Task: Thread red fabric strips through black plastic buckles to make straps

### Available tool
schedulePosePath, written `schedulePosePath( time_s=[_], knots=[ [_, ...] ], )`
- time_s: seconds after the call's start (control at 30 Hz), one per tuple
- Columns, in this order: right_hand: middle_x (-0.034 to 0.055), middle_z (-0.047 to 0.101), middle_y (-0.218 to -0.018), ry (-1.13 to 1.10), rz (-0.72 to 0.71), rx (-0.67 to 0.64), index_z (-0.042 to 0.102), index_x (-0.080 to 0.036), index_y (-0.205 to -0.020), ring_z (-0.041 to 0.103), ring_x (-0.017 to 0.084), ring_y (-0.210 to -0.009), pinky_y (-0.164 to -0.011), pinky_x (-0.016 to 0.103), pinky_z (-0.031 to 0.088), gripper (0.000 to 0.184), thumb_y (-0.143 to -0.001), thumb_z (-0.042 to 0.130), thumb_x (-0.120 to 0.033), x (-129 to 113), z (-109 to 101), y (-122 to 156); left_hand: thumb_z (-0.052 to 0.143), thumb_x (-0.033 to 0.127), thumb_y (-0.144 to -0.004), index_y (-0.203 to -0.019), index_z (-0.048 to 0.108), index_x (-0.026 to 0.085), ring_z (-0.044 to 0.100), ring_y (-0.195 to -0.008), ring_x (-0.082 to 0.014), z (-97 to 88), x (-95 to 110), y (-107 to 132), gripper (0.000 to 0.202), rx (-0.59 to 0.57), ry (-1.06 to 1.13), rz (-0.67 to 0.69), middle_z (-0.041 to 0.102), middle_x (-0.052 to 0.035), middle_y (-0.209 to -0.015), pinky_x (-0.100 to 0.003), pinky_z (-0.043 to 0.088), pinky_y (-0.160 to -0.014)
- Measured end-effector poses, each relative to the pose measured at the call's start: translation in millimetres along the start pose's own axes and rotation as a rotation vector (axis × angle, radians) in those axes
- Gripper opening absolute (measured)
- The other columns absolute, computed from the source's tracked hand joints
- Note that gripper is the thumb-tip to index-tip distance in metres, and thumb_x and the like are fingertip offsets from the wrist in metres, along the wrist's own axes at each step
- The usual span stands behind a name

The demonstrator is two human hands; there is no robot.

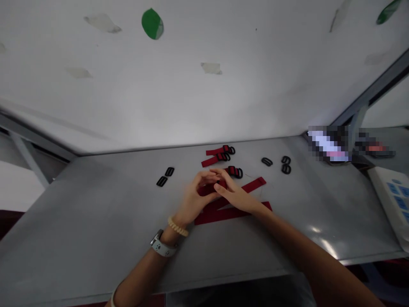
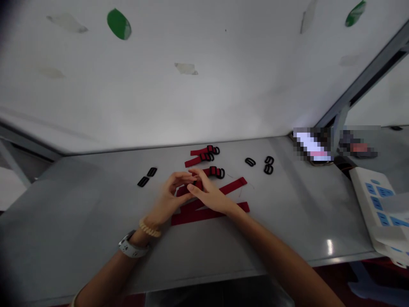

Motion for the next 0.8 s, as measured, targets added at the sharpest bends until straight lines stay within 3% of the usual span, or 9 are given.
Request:
schedulePosePath(
  time_s=[0.1, 0.23, 0.4, 0.53, 0.67, 0.8],
  knots=[
    [0.0082, 0.044, -0.142, -0.017, 0.018, 0.006, 0.039, -0.03, -0.134, 0.044, 0.021, -0.132, -0.114, 0.042, 0.035, 0.046, -0.096, 0.044, -0.055, 1.8, -0.2, 0.1, 0.081, 0.025, -0.073, -0.108, 0.061, 0.024, 0.066, -0.101, -0.0191, 0.8, 1.4, 0.9, 0.041, 0.026, -0.031, -0.005, 0.069, -0.0036, -0.106, -0.039, 0.052, -0.097],
    [0.0073, 0.052, -0.133, 0.03, -0.004, 0.082, 0.047, -0.029, -0.128, 0.049, 0.02, -0.126, -0.112, 0.043, 0.036, 0.04, -0.099, 0.036, -0.053, 0.5, -6.5, -0.7, 0.082, 0.022, -0.069, -0.108, 0.059, 0.023, 0.067, -0.1, -0.0186, -5.9, 0.1, -2.7, 0.046, 0.131, 0.157, -0.081, 0.07, -0.0037, -0.103, -0.035, 0.054, -0.093],
    [0.0034, 0.065, -0.096, 0.169, 0.012, 0.086, 0.055, -0.024, -0.12, 0.063, 0.02, -0.093, -0.091, 0.04, 0.048, 0.038, -0.086, 0.065, -0.036, 0.9, -10.5, -1.9, 0.08, 0.018, -0.069, -0.105, 0.057, 0.023, 0.068, -0.092, -0.0149, -19.3, -3.1, -8.0, 0.043, 0.256, 0.323, -0.169, 0.069, -0.0014, -0.099, -0.028, 0.055, -0.083],
    [0.0031, 0.066, -0.093, 0.281, -0.025, 0.138, 0.061, -0.021, -0.107, 0.062, 0.019, -0.089, -0.085, 0.038, 0.049, 0.033, -0.078, 0.074, -0.029, -2.0, -6.4, -0.6, 0.081, 0.018, -0.067, -0.106, 0.058, 0.022, 0.068, -0.091, -0.0149, -23.7, -5.5, -7.8, 0.046, 0.333, 0.339, -0.226, 0.068, -0.0018, -0.099, -0.026, 0.055, -0.079],
    [0.0058, 0.067, -0.101, 0.332, -0.039, 0.175, 0.062, -0.02, -0.102, 0.062, 0.02, -0.092, -0.085, 0.037, 0.049, 0.034, -0.074, 0.077, -0.031, -3.0, 0.1, 0.7, 0.08, 0.017, -0.067, -0.108, 0.058, 0.023, 0.067, -0.094, -0.0143, -18.3, -5.8, -6.7, 0.047, 0.313, 0.398, -0.241, 0.068, -0.0011, -0.098, -0.026, 0.054, -0.084],
    [0.0037, 0.068, -0.091, 0.289, 0.017, 0.172, 0.063, -0.019, -0.091, 0.062, 0.018, -0.085, -0.081, 0.035, 0.049, 0.019, -0.077, 0.072, -0.028, -1.0, 0.1, -0.3, 0.08, 0.018, -0.067, -0.103, 0.059, 0.022, 0.067, -0.096, -0.0154, -14.3, -4.2, -7.1, 0.041, 0.275, 0.352, -0.201, 0.069, -0.0023, -0.099, -0.03, 0.054, -0.087]
  ],
)
Point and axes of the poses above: each hand's wrist, its own y-axis away from the middle knuckle, its own z-axis out of the palm, x = y × z, the point moved 3 cm from there along -y, towards the middle knuckle
